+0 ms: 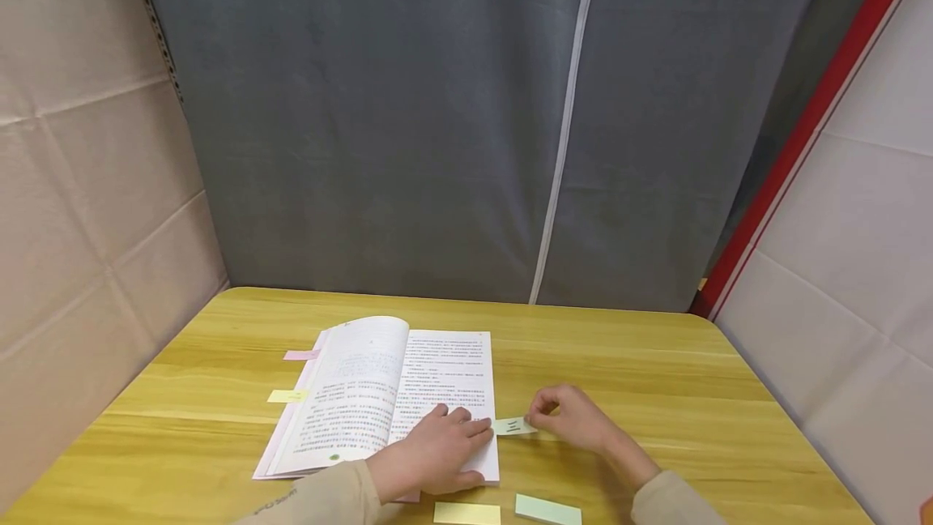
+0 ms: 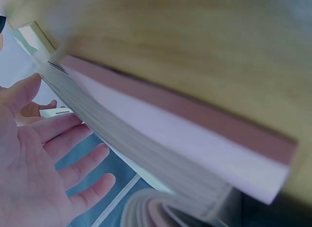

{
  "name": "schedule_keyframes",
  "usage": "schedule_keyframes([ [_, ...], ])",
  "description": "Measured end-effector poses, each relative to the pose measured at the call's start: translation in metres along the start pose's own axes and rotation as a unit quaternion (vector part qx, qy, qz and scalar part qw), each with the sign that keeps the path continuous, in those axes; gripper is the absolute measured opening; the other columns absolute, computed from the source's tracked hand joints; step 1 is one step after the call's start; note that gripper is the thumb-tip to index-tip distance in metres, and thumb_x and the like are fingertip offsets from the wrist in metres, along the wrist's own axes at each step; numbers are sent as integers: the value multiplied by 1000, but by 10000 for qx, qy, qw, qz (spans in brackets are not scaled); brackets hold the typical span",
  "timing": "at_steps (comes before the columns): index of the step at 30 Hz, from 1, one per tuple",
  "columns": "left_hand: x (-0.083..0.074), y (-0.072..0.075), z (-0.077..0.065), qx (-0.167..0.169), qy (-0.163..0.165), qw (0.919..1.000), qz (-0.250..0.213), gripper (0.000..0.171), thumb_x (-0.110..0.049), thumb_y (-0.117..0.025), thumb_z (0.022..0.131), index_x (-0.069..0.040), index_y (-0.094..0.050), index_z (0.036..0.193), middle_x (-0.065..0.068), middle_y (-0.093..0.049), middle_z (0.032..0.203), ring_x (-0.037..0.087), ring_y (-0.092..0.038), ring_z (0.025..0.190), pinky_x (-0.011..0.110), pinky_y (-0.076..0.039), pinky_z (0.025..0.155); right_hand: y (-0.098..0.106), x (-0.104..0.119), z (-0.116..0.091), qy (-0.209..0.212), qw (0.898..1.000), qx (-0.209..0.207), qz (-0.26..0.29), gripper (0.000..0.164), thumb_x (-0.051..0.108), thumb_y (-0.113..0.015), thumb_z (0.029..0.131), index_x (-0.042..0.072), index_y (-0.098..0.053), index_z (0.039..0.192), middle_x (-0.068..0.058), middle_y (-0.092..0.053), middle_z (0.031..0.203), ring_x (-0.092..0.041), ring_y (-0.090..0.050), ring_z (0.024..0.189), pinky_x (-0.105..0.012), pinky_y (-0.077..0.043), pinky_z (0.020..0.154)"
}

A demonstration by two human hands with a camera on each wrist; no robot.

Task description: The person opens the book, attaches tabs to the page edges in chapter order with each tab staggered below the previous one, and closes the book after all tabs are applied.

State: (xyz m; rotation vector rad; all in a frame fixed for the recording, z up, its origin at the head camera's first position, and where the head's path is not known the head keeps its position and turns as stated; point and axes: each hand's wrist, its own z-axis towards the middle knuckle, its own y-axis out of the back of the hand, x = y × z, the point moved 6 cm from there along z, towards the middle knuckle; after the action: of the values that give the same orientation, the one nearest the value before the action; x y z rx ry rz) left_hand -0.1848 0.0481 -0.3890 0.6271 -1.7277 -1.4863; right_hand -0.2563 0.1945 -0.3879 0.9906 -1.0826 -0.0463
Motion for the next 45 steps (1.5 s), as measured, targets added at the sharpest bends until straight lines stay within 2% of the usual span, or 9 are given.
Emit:
schedule_keyframes([
  [9,-3,0,1,-124,-44,9999,46,57,-59,-47,78,-22,-53,121,-11,-47,123,11,-43,107,34,-34,87,0,1,-1,25,9996,-87,-257,10,19,-60,83,11,-62,77,8,-58,74,-8,-52,71,-25,-43,62],
  [22,-3,-2,3,-107,-52,9999,-27,59,-61,-46,78,-22,-51,122,-11,-45,125,11,-42,108,35,-34,88,0,2,0,155,9982,-191,-539,8,17,-61,82,12,-61,76,10,-57,73,-7,-52,70,-25,-43,63],
  [31,-3,-4,1,61,-51,9997,-227,63,-59,-51,75,-21,-49,125,-9,-42,129,12,-40,113,37,-32,91,-1,3,-2,273,9962,-224,-799,7,17,-61,82,14,-61,75,13,-56,72,-5,-52,68,-26,-44,63],
  [38,0,-2,-4,-9,-21,9998,-173,63,-61,-50,75,-17,-53,121,-6,-46,124,13,-43,110,38,-34,89,0,3,-3,282,9943,-358,-966,9,19,-60,83,15,-61,75,14,-57,73,-5,-53,69,-27,-45,63],
  [45,12,2,-18,-98,104,9998,-165,58,-60,-51,75,-14,-58,111,-5,-51,115,13,-46,103,37,-36,85,6,12,-4,250,9878,-784,-1323,11,28,-58,84,18,-62,80,16,-55,75,-4,-53,70,-26,-44,59],
])
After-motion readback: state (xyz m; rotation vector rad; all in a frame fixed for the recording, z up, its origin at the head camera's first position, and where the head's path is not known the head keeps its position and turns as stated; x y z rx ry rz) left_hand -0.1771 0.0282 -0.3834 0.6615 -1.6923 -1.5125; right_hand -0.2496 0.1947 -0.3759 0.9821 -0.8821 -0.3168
